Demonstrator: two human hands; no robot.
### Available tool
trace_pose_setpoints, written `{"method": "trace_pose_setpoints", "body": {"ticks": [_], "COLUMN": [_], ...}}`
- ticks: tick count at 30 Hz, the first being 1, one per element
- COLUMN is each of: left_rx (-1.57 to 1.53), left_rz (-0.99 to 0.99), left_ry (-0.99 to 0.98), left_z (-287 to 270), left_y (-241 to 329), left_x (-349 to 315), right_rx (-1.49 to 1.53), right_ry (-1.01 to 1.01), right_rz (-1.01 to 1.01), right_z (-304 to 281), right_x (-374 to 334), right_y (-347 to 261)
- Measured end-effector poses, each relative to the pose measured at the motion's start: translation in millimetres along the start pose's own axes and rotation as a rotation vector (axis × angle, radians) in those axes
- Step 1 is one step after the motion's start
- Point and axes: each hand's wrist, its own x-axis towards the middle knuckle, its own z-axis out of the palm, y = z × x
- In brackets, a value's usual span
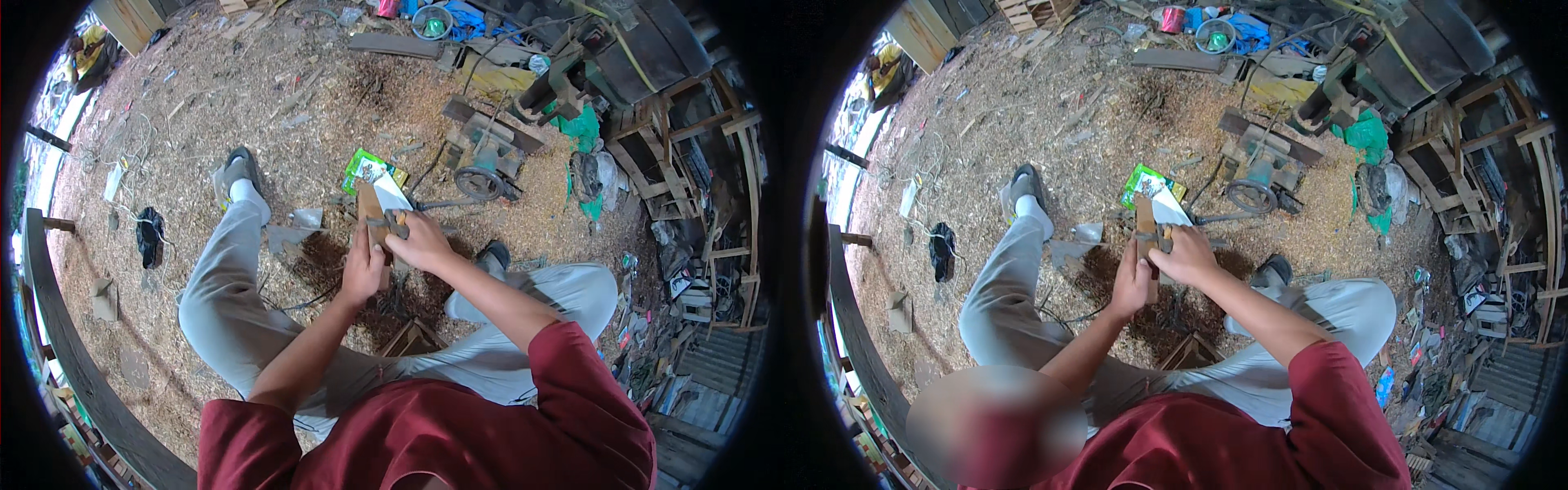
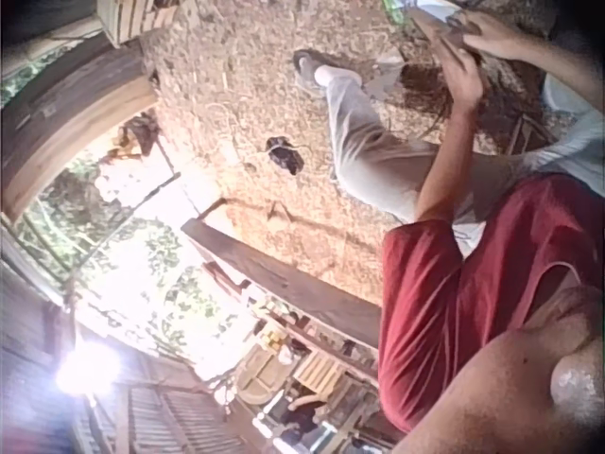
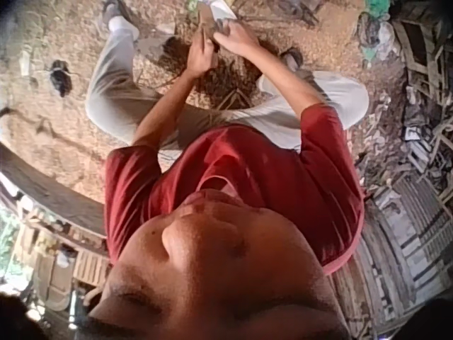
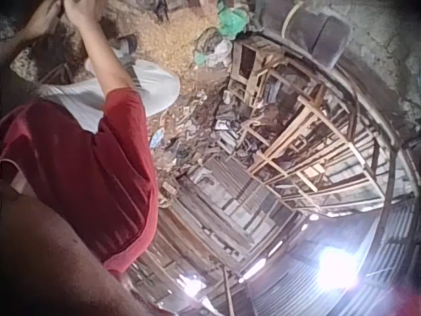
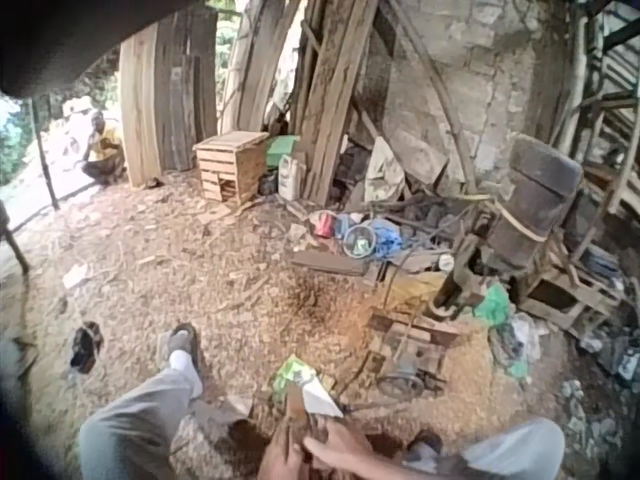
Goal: Fitting together a cross-joint between two wooden pieces and smoothing the edges.
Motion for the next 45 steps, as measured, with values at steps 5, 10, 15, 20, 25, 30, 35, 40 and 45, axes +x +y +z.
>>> {"method": "trace_pose_setpoints", "body": {"ticks": [5, 10, 15, 20, 25, 30, 35, 40, 45], "left_rx": [0.012, -0.042, -0.087, 0.093, -0.043, -0.075, -0.138, 0.023, -0.066], "left_rz": [-0.054, -0.071, -0.019, 0.020, -0.095, -0.160, -0.112, 0.023, -0.018], "left_ry": [-0.023, 0.004, 0.013, 0.040, -0.059, -0.098, -0.070, -0.137, -0.138], "left_z": [-1.5, 1.9, 3.9, 4.9, -2.7, -6.5, -6.4, -12.5, -11.9], "left_y": [4.7, 5.0, 1.2, -3.4, 0.3, 1.7, -1.6, -21.0, -21.5], "left_x": [5.4, 4.1, -0.8, -13.1, -19.2, -21.3, -26.9, -38.4, -38.4], "right_rx": [0.000, -0.030, -0.050, -0.067, -0.073, -0.103, -0.108, -0.112, -0.159], "right_ry": [-0.022, -0.038, -0.082, -0.068, 0.020, 0.068, 0.059, -0.003, 0.021], "right_rz": [-0.024, -0.046, -0.062, -0.113, -0.170, -0.219, -0.238, -0.161, -0.167], "right_z": [-3.7, -5.3, -4.2, -4.2, 9.3, 15.5, 17.6, 33.6, 45.3], "right_x": [-0.1, -1.7, -9.9, -21.0, -30.9, -34.2, -31.5, -18.5, -10.2], "right_y": [2.4, 1.4, 2.9, -5.0, 1.4, 2.1, -1.0, 8.6, 20.2]}}
